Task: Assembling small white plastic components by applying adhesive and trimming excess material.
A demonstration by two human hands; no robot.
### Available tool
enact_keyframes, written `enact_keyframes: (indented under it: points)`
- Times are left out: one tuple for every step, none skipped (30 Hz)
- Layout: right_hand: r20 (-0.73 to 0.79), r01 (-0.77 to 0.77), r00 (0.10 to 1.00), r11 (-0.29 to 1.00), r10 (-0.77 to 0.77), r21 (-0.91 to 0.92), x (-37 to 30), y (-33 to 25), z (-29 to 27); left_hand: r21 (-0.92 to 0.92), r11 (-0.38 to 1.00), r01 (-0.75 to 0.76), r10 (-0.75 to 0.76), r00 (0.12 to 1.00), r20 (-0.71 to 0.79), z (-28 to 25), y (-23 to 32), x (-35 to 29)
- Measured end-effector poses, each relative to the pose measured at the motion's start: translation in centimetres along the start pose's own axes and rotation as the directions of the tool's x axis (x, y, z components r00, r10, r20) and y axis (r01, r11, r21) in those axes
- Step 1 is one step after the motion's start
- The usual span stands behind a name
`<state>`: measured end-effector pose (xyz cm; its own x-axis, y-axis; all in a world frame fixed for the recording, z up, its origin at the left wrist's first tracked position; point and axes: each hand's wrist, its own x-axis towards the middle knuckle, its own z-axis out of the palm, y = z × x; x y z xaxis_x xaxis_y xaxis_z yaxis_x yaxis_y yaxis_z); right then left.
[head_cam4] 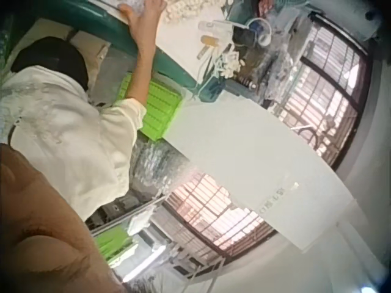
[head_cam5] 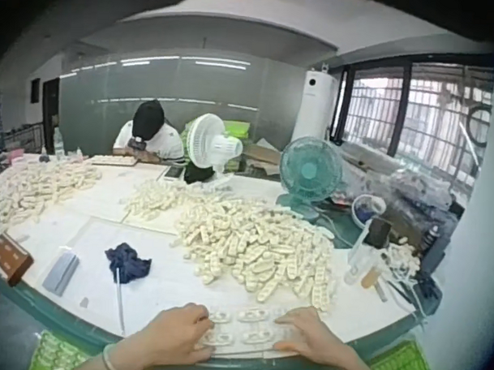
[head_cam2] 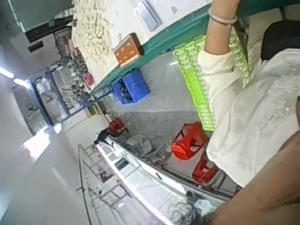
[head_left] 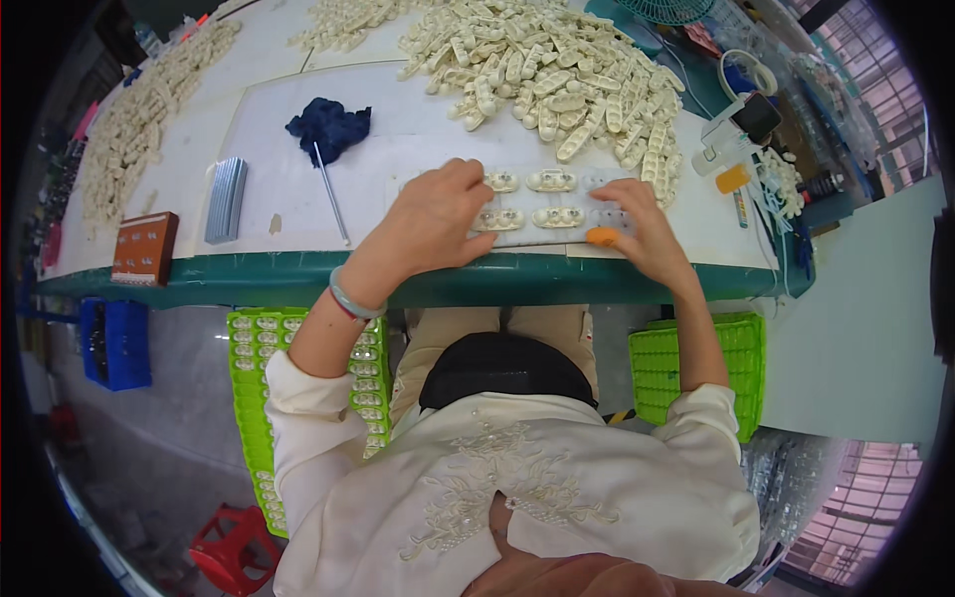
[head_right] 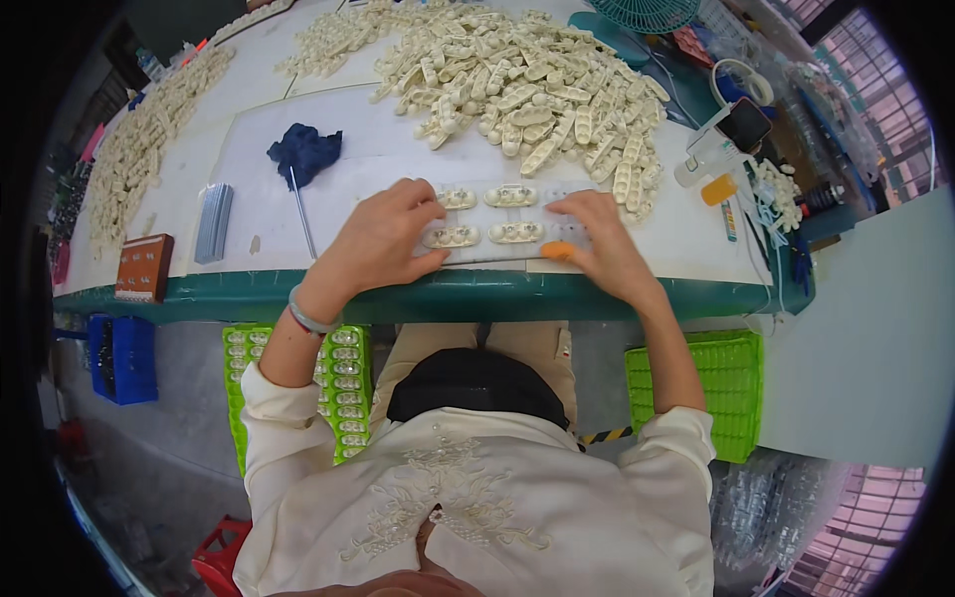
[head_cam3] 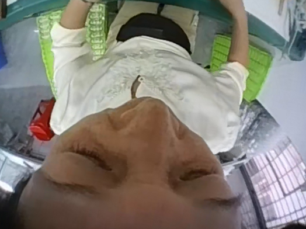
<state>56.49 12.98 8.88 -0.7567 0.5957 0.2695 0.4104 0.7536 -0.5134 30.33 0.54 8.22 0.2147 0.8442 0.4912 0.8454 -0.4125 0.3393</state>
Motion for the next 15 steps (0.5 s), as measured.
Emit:
enact_keyframes:
  points:
    - [0.082,0.068,0.994,0.997,-0.066,-0.026,0.5,0.0,0.9,0.021,1.000,0.000,-0.001,0.998,0.056,0.9,-0.1,0.2]
    - [0.169,0.139,0.977,0.989,-0.130,-0.046,0.8,0.0,1.6,0.039,0.999,0.004,-0.008,0.994,0.112,1.1,0.2,0.5]
    - [0.227,0.125,0.967,0.992,-0.116,-0.026,1.4,0.2,2.1,0.050,0.999,0.020,-0.026,0.992,0.126,1.1,0.3,0.9]
    - [0.234,0.130,0.964,0.991,-0.126,-0.003,1.9,0.6,2.2,0.059,0.997,0.043,-0.054,0.980,0.194,1.0,0.2,1.4]
    - [0.215,0.209,0.957,0.977,-0.195,-0.041,2.4,0.8,1.9,0.065,0.995,0.078,-0.092,0.962,0.257,0.8,0.4,1.8]
    - [0.198,0.286,0.944,0.955,-0.265,-0.081,2.6,0.9,1.5,0.070,0.992,0.109,-0.124,0.957,0.264,0.8,0.5,2.3]
    - [0.202,0.282,0.944,0.956,-0.261,-0.078,2.5,1.0,1.3,0.134,0.988,0.072,-0.111,0.943,0.314,1.0,0.6,3.0]
    - [0.221,0.295,0.935,0.954,-0.276,-0.058,2.6,0.8,0.8,0.195,0.980,0.030,-0.100,0.927,0.361,1.1,0.4,3.6]
    - [0.128,0.254,0.959,0.967,-0.253,0.014,2.8,0.4,0.2,0.203,0.977,0.071,-0.141,0.925,0.354,1.0,0.2,3.6]
    - [0.040,0.215,0.975,0.972,-0.219,0.090,2.9,0.1,-0.3,0.204,0.976,0.071,-0.140,0.927,0.348,0.9,-0.1,3.3]
    - [-0.047,0.101,0.994,0.983,-0.095,0.153,2.6,-0.2,-1.1,0.202,0.977,0.066,-0.134,0.931,0.340,0.7,-0.3,3.2]
    - [-0.110,0.001,0.994,0.972,0.026,0.235,2.2,-0.6,-1.3,0.196,0.976,0.099,-0.158,0.936,0.315,0.5,-0.6,2.6]
    - [-0.208,0.031,0.977,0.948,0.038,0.317,1.6,-1.5,-1.1,0.195,0.971,0.137,-0.190,0.939,0.286,0.1,-0.7,2.0]
    - [-0.298,0.066,0.953,0.915,0.061,0.399,0.8,-2.4,-0.9,0.132,0.976,0.176,-0.200,0.959,0.199,-0.7,-0.7,1.7]
    - [-0.290,0.089,0.957,0.912,0.033,0.399,-0.4,-3.5,-0.8,0.086,0.971,0.222,-0.230,0.968,0.101,-2.2,-0.7,0.8]
